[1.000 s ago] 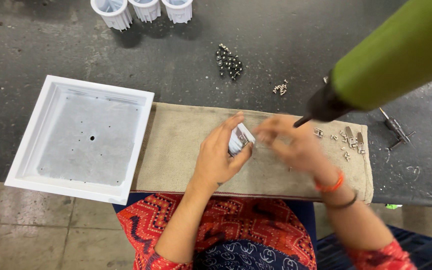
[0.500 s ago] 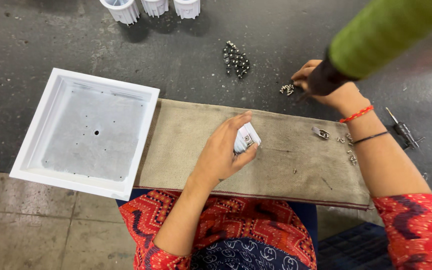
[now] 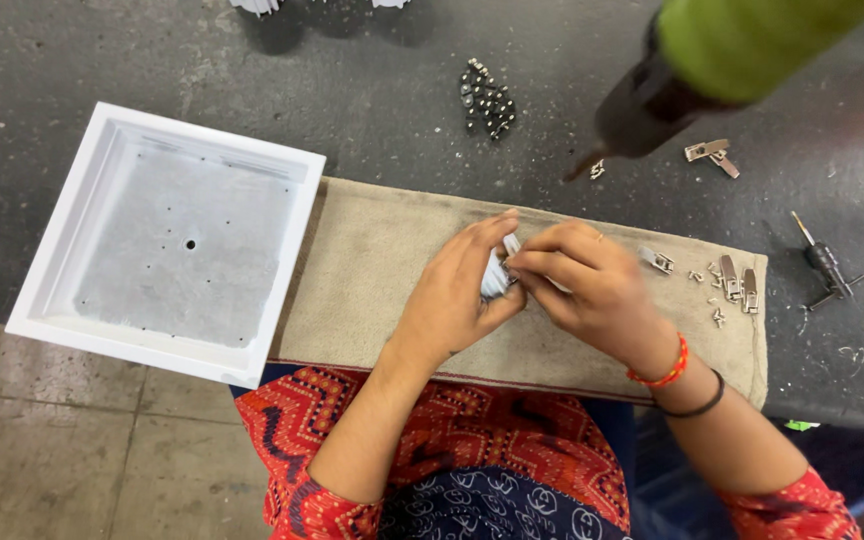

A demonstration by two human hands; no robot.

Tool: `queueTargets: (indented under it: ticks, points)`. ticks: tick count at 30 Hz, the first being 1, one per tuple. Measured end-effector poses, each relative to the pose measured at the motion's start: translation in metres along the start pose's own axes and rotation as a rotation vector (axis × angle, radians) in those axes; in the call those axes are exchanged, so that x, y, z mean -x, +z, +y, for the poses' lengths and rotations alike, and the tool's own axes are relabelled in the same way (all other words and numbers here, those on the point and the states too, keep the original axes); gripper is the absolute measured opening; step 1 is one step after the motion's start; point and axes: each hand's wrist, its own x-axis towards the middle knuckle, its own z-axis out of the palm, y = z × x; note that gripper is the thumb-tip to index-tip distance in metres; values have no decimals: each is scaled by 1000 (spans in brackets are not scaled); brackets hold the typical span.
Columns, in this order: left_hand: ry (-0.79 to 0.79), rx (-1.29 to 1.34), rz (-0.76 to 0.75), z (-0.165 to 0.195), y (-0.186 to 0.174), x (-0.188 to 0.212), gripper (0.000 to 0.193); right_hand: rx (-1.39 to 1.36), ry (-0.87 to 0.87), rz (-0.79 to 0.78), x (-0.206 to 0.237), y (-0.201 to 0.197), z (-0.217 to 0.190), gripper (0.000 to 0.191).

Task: The person assembles white plastic lamp holder components at a workbench. They hold a ribbed plastic holder in one hand, position small screws and metal clips, and drive the screws with a green electric screwdriver, completing one holder after another and setting finished units aside.

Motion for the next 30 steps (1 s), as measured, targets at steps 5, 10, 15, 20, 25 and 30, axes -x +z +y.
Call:
queueTargets:
  ticks: [5,10,15,20,25,30]
  points:
    - [-27,-12,-17,0,2,1,71,75,52,-80,-10,-3,-4,21]
    - [18,-17,-9,-5,3,3,74,93,18,-68,-2,-2,-7,23]
    - [14,-6,5,-8,6,4,73,154,-19,-43,12,3,-8,40]
    - [21,0,20,-9,6,4,73,184,-24,-17,24,9,-6,40]
    - [33,-29,20,-13,9,6,71,73,194,-68,21,-2,3,37]
    - [26,-24,39,-10,8,5,65,-299,261,314,-11,-78,7,25]
